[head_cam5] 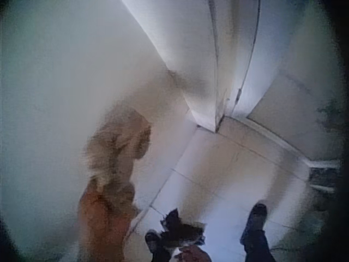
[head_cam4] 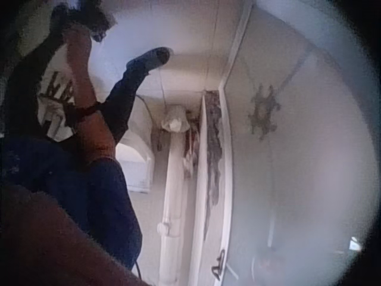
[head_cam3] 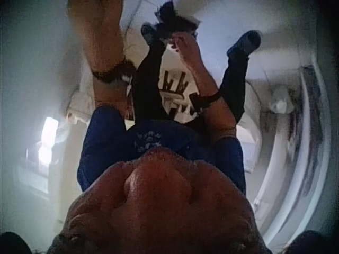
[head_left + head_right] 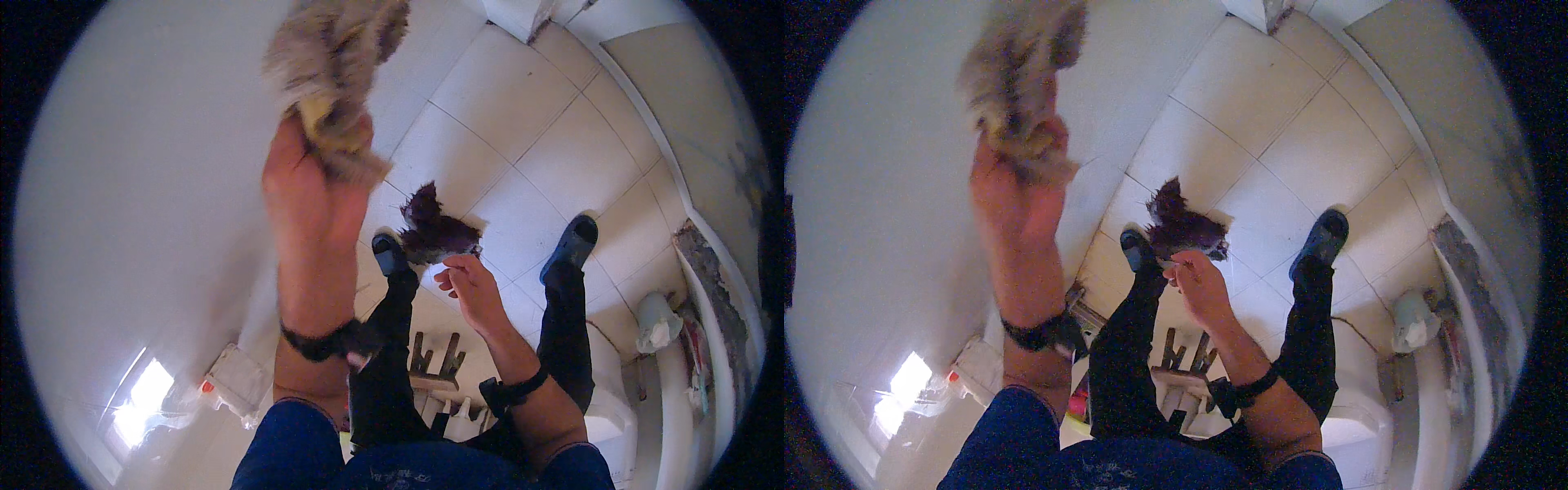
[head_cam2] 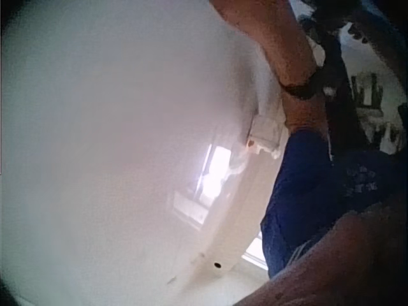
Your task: The person kneels on the bathroom floor and wipes the tiled wall with a cloth, moving from lower to higher sections and occasionally switching hands. The person also briefly uses a scraper on the wall surface.
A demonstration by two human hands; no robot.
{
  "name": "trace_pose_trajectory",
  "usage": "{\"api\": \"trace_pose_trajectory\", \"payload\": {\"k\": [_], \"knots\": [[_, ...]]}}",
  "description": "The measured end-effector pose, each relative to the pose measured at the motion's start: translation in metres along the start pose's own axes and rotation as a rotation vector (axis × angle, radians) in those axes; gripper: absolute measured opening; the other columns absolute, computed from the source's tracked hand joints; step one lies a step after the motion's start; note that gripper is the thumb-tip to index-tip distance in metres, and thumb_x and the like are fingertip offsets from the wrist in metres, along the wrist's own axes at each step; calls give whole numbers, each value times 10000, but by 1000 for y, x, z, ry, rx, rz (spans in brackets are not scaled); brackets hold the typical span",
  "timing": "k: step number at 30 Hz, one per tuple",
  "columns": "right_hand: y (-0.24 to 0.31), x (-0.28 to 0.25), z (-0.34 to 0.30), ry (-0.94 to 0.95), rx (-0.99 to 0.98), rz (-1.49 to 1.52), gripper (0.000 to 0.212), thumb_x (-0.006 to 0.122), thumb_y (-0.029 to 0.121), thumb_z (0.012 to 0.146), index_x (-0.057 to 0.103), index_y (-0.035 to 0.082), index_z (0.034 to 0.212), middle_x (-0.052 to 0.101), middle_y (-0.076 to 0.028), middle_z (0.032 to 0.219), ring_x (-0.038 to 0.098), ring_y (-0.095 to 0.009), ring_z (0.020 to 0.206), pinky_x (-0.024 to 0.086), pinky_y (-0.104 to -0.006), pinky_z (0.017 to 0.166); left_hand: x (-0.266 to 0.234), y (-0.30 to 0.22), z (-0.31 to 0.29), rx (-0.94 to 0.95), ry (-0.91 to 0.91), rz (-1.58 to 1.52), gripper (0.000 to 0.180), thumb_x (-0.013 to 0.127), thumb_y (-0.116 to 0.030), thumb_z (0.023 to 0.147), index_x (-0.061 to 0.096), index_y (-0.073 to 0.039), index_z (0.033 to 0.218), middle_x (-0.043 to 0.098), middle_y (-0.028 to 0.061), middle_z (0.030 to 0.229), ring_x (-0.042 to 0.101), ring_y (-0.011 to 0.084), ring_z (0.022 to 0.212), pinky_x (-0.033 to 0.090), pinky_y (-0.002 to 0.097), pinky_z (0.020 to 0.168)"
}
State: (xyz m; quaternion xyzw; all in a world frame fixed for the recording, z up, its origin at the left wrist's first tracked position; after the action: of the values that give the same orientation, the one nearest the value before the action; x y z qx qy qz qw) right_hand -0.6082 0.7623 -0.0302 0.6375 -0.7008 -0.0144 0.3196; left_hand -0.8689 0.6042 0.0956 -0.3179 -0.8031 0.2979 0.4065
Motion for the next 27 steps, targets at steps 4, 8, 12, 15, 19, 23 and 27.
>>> {"api": "trace_pose_trajectory", "payload": {"k": [4,8,12,15,19,23,27], "knots": [[-4,2,2,3,33,5,246,512,171,1065,582,41,1262,742,-88,1060,666,-142,924,532,-317,808,-1,-22,-18,27,-52,37,366,417,-224,1087,534,-38,1381,639,147,1279,636,261,984,550,386,858],[-12,-1,-1,-11,34,26,243,511,165,1066,583,45,1265,742,-84,1063,666,-144,927,529,-322,809,-50,36,24,-125,-81,38,334,442,-220,1088,546,-42,1351,646,137,1236,623,248,890,554,374,771],[-15,-4,-5,-35,20,57,265,513,121,1040,579,5,1268,737,-119,1035,664,-154,901,544,-317,801,-112,116,76,-181,-282,96,241,458,-200,1089,591,-53,1227,648,98,1109,617,224,855,548,375,705],[-16,-1,-7,-34,15,56,256,522,116,1040,584,16,1267,740,-120,1030,662,-153,902,544,-317,814,-142,149,95,-264,-434,11,235,468,-185,1087,594,-50,1232,653,109,1099,631,229,881,557,384,702],[-17,4,-9,-5,-7,-28,249,512,187,1081,582,44,1273,741,-90,1071,667,-152,927,527,-319,813,-131,127,78,-250,-447,94,261,443,-185,1086,601,-39,1233,654,127,1125,638,255,883,561,400,711],[-17,6,-9,9,-23,-47,252,508,191,1081,584,44,1271,740,-94,1072,666,-151,927,528,-323,814,-77,43,9,-88,-208,-36,360,411,-222,1091,541,-46,1377,651,136,1230,635,261,962,559,407,777],[-18,10,-8,-18,31,-2,248,503,114,1025,595,18,1234,742,-108,1005,652,-153,859,551,-321,790,-49,-35,-59,55,-145,12,428,432,-246,1085,487,-64,1469,603,156,1387,641,259,1036,549,384,832]]}}
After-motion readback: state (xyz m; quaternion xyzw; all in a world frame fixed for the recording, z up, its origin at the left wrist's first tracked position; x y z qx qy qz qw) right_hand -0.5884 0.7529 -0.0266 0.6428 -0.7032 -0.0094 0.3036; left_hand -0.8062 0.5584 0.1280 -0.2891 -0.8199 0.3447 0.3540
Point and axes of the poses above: each hand's wrist, its own z-axis towards the middle knuckle, its own x-axis out of the palm, y = z × x, the point moved 7 cm from there along z, towards the middle knuckle
